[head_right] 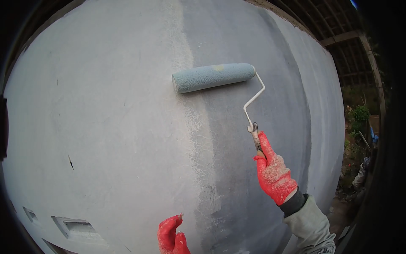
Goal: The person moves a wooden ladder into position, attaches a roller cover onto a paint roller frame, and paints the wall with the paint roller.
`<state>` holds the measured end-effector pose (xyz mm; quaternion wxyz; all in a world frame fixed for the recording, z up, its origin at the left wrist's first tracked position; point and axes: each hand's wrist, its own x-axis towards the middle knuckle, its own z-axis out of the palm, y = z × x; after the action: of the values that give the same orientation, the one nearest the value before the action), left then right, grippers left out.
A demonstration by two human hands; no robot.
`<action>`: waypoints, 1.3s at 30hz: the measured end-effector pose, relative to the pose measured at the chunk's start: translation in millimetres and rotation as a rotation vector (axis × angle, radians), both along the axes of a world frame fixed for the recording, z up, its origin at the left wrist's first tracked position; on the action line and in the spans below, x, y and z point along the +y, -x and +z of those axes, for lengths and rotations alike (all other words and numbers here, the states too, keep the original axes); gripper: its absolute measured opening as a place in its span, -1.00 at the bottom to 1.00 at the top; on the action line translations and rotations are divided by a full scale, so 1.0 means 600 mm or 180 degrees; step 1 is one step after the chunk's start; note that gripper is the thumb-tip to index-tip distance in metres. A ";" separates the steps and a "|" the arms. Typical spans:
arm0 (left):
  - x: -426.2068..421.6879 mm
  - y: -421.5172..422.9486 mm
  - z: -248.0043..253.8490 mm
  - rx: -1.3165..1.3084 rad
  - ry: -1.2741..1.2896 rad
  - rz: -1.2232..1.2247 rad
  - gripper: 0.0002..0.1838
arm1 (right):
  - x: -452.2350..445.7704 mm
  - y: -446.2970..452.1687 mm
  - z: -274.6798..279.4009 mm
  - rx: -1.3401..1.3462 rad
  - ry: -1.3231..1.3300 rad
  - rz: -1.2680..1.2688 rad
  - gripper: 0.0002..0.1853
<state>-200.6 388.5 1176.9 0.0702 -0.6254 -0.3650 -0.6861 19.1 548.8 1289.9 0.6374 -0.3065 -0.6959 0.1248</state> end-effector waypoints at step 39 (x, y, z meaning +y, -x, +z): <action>0.016 0.168 0.122 0.1388 -0.1205 0.2397 -0.47 | 0.101 0.071 0.788 0.0295 -0.0979 0.0758 -0.69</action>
<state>-301.2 398.1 1250.0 0.5018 -0.5552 -0.4116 -0.5201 -23.7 609.3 1762.5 0.6887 -0.1151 -0.7080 0.1056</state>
